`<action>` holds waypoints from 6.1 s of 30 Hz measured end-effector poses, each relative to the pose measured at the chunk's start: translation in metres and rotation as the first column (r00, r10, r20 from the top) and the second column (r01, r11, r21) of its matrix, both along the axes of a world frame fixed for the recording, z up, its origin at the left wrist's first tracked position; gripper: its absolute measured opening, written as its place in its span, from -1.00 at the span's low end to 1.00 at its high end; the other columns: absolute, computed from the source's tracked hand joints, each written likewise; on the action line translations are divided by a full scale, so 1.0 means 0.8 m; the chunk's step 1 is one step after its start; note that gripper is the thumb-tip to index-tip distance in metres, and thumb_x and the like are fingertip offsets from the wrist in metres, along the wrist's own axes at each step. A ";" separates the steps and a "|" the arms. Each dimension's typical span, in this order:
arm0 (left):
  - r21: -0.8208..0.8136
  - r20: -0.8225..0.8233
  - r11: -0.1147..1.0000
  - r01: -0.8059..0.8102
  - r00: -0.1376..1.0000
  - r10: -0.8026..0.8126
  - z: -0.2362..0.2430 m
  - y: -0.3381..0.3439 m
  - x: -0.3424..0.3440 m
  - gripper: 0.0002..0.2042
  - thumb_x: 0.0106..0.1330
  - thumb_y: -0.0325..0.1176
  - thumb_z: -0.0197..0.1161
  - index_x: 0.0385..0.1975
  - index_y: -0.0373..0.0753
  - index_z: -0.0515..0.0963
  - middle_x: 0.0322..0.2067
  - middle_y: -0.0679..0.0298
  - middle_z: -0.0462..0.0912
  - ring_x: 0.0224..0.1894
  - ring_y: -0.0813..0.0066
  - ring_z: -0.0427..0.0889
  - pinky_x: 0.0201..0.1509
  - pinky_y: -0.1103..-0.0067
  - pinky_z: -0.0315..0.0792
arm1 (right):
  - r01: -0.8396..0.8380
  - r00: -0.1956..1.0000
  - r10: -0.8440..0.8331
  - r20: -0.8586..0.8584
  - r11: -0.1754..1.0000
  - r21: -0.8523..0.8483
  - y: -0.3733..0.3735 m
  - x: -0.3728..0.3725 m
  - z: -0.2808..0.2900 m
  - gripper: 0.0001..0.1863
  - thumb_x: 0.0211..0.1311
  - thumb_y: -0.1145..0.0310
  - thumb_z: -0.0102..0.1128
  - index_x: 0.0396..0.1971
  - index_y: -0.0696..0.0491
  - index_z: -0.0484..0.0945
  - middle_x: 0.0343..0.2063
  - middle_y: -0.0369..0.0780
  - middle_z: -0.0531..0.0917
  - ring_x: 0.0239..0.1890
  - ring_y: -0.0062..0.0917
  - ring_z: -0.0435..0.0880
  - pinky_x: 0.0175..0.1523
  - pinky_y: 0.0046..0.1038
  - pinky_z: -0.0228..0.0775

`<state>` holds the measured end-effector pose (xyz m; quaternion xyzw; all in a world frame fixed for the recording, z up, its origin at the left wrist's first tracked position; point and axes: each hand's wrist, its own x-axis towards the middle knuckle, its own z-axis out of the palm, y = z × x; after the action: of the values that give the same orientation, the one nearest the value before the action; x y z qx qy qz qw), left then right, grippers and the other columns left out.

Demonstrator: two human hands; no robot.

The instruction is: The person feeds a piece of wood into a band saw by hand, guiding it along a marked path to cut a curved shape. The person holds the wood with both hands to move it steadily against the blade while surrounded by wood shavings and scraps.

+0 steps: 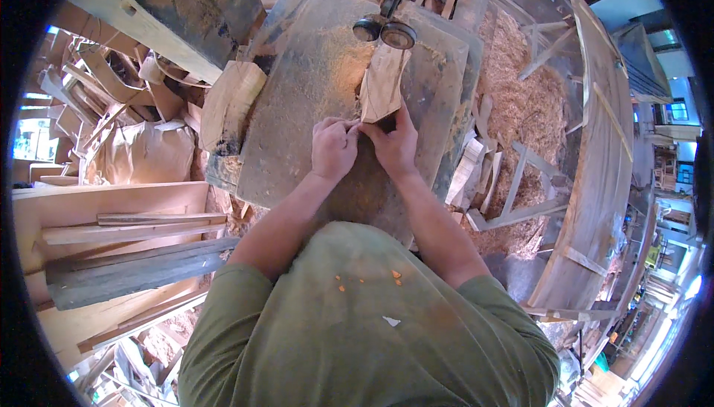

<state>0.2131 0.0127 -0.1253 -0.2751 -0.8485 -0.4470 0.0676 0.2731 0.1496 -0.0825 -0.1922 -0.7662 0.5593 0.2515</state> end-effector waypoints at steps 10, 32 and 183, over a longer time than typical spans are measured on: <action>0.013 -0.043 1.000 -0.010 0.999 0.010 0.005 0.001 0.001 -0.93 0.32 -0.42 0.35 -0.33 -0.23 0.74 -0.31 0.14 0.76 -0.15 0.10 0.71 0.01 0.27 0.51 | -0.030 0.999 0.030 0.021 1.000 -0.002 0.000 0.000 0.004 -0.10 0.03 0.50 0.59 0.42 0.16 0.35 0.15 -0.08 0.68 0.21 -0.34 0.66 0.29 -0.35 0.46; -0.043 -0.036 0.998 -0.035 0.999 0.033 0.008 0.002 0.000 -0.90 0.33 -0.39 0.32 -0.29 -0.21 0.75 -0.29 0.19 0.78 -0.10 0.14 0.70 0.05 0.26 0.50 | 0.041 0.999 -0.042 -0.022 0.999 -0.014 -0.008 -0.006 -0.010 -0.07 -0.03 0.45 0.62 0.41 0.16 0.35 0.12 -0.04 0.70 0.18 -0.23 0.69 0.27 -0.29 0.48; -0.083 0.036 0.996 0.035 0.999 -0.032 0.015 0.001 -0.031 -0.88 0.34 -0.38 0.31 -0.29 -0.24 0.74 -0.29 0.11 0.76 -0.16 0.06 0.70 -0.01 0.27 0.57 | 0.142 0.989 -0.139 0.057 0.988 -0.062 -0.013 -0.025 -0.015 -0.12 -0.02 0.40 0.66 0.36 0.13 0.42 0.00 -0.05 0.75 0.05 -0.22 0.75 0.14 -0.28 0.57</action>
<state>0.1882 0.0131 -0.1130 -0.2841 -0.8629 -0.4167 0.0338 0.2534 0.1388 -0.0945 -0.2686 -0.7381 0.5600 0.2637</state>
